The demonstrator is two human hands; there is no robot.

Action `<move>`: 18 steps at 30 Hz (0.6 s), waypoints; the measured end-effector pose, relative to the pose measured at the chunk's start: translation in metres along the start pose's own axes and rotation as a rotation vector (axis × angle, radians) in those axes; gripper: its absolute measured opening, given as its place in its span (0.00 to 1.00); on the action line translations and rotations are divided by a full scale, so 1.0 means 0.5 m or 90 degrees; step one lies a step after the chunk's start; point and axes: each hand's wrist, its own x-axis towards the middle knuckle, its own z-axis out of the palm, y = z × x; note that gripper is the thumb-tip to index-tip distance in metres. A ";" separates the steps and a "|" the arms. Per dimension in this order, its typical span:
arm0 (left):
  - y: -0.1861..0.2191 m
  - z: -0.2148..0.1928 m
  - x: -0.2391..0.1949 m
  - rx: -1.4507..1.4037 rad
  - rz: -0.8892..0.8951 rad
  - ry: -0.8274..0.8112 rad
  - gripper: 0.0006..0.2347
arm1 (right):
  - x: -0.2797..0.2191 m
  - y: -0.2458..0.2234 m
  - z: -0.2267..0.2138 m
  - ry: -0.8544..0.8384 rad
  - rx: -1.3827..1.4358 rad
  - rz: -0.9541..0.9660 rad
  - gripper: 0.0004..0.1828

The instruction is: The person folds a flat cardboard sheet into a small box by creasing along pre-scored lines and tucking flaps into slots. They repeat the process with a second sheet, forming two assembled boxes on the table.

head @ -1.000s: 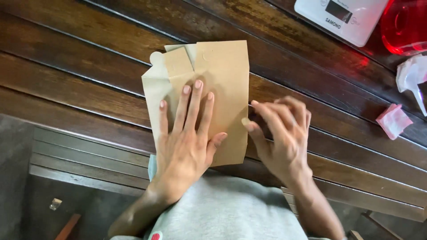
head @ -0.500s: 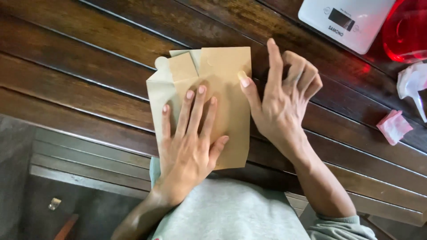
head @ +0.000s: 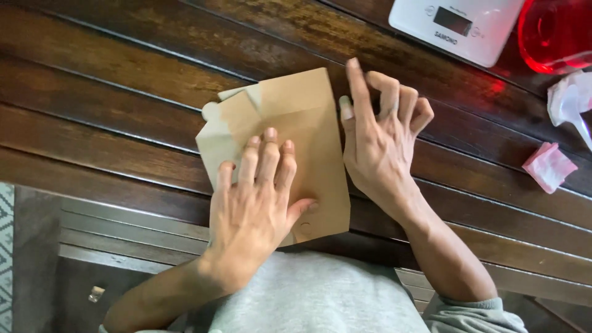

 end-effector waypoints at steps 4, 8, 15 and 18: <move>-0.002 -0.022 0.033 0.067 -0.017 0.090 0.39 | -0.002 0.022 -0.009 0.088 0.236 -0.032 0.34; -0.028 -0.025 0.070 0.027 0.001 0.112 0.37 | -0.009 0.019 -0.029 0.095 0.251 -0.095 0.21; -0.076 0.011 0.129 -0.164 0.238 0.067 0.45 | -0.073 -0.030 -0.023 -0.054 -0.039 -0.074 0.57; -0.078 0.009 0.136 -0.198 0.235 0.060 0.45 | -0.081 -0.032 -0.029 -0.004 -0.145 -0.074 0.56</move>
